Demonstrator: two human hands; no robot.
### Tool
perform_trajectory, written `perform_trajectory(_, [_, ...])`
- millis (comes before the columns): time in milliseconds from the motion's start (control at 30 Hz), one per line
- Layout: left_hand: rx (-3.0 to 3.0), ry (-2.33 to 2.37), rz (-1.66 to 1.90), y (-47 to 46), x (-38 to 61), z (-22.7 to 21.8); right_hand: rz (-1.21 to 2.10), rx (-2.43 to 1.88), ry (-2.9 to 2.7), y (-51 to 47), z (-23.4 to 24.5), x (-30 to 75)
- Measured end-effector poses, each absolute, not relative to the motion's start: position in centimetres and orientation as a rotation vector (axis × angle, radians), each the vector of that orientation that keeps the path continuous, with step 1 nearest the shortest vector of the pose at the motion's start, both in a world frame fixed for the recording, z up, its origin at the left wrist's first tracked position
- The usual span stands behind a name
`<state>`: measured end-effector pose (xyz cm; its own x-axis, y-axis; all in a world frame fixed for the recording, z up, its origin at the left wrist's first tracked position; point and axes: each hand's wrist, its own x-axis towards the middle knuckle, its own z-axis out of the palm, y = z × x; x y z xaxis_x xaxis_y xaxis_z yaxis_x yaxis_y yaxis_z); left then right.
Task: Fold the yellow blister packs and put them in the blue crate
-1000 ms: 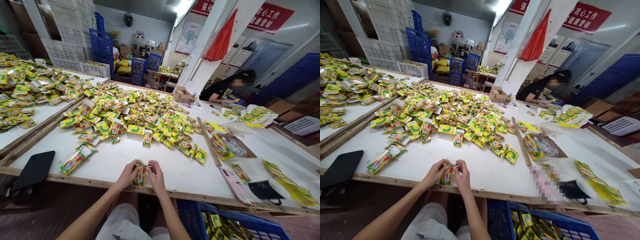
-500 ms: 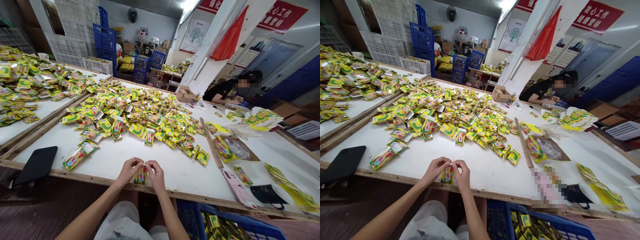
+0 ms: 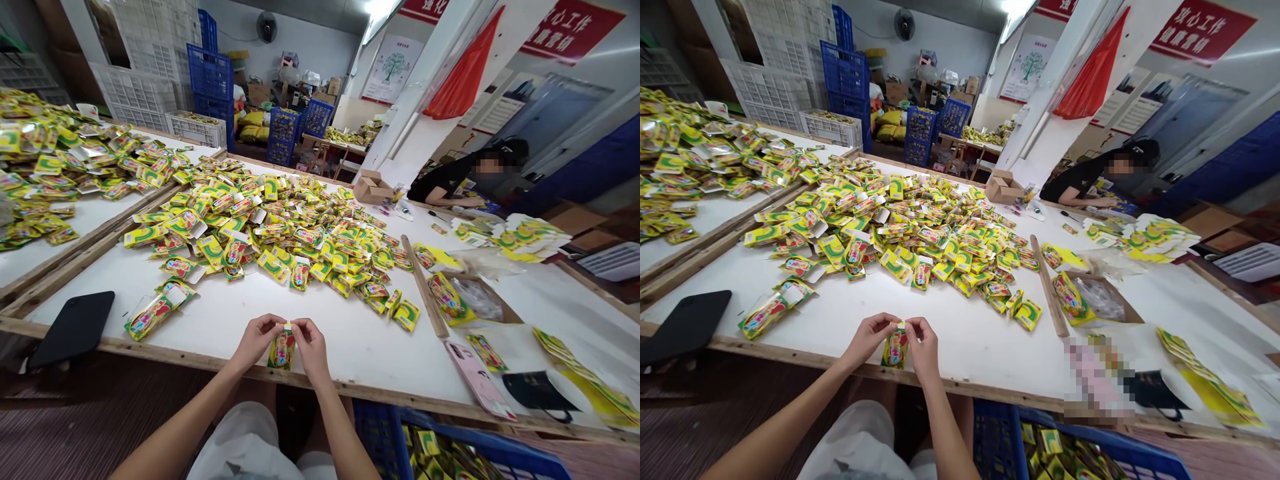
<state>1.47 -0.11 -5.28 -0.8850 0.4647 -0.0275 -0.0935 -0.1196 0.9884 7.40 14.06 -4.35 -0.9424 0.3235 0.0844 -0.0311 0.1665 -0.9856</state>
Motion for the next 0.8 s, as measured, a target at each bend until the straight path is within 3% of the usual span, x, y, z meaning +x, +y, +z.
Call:
perform_trajectory(567, [0.672, 1.953, 1.862, -0.6, 2.4, -4.5, 1.834, -0.233, -2.168, 13.6, -4.6, 8.8])
perform_trajectory(667, [0.943, 2.085, 1.778, 0.3, 0.1, -3.7, 1.439, -0.323, -2.245, 16.6, -1.9, 11.9])
perform_trajectory(800, [1.182, 2.546, 1.420, 1.8, -7.4, -2.7, 0.556, -0.754, -2.138, 26.1, 2.2, 21.8])
